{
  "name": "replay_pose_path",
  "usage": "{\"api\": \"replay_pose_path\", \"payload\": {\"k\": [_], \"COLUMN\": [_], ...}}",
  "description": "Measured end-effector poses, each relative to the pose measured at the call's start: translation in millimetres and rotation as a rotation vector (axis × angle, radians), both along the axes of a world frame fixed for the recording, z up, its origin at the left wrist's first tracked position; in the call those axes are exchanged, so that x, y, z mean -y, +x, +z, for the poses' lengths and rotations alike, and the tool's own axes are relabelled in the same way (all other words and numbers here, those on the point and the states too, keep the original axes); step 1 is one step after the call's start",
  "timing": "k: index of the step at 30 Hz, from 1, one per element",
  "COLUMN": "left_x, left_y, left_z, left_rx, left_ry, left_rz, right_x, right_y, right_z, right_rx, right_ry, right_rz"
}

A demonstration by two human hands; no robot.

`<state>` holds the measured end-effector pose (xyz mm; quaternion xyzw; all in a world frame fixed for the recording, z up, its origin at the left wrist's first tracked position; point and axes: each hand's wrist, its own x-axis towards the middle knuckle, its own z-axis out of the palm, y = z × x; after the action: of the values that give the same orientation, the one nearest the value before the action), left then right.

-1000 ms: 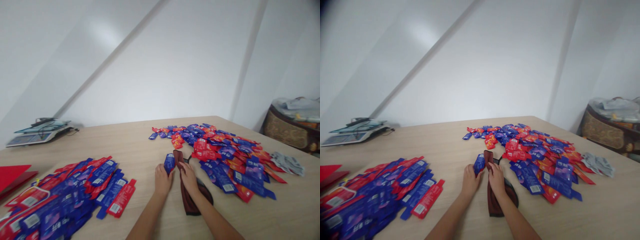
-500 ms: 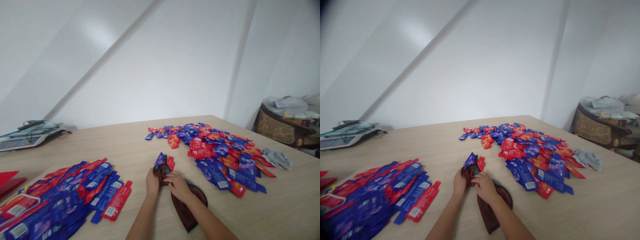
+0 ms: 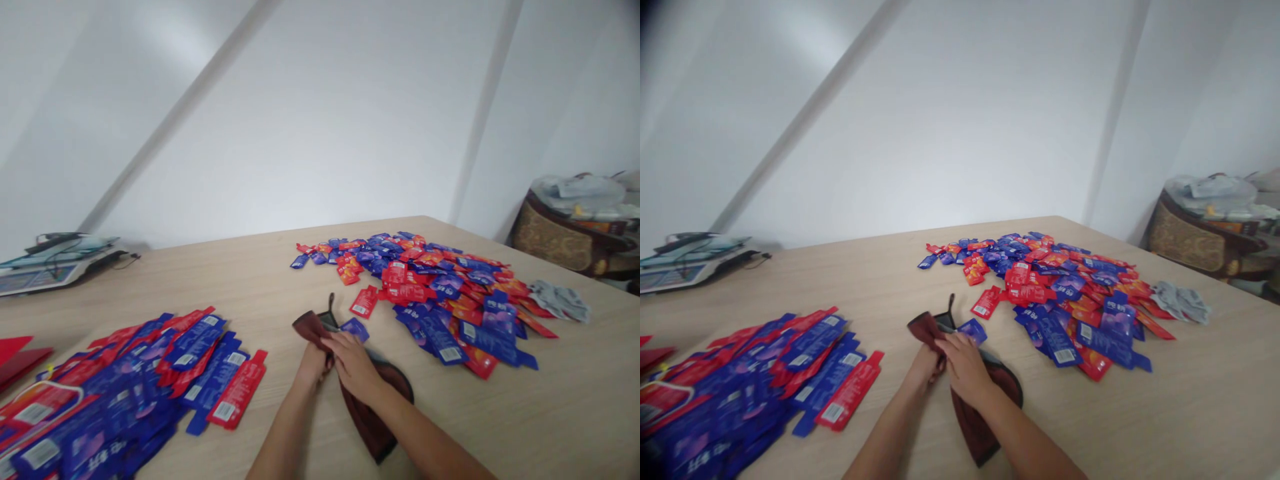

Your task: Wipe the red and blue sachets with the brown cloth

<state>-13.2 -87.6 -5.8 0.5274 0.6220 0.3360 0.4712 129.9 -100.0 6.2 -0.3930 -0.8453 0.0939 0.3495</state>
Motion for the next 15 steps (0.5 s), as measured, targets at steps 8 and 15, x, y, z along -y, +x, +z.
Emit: {"api": "replay_pose_path", "payload": {"k": [8, 15], "left_x": [0, 7], "left_y": [2, -8], "left_z": [2.2, 8.1], "left_rx": [0.024, 0.040], "left_ry": [-0.090, -0.100], "left_rz": [-0.038, -0.026], "right_x": [-30, -30], "right_y": [9, 31], "right_z": [-1.2, 0.7], "right_rx": [0.208, 0.106], "right_ry": [-0.166, -0.137], "right_rz": [-0.292, -0.390]}}
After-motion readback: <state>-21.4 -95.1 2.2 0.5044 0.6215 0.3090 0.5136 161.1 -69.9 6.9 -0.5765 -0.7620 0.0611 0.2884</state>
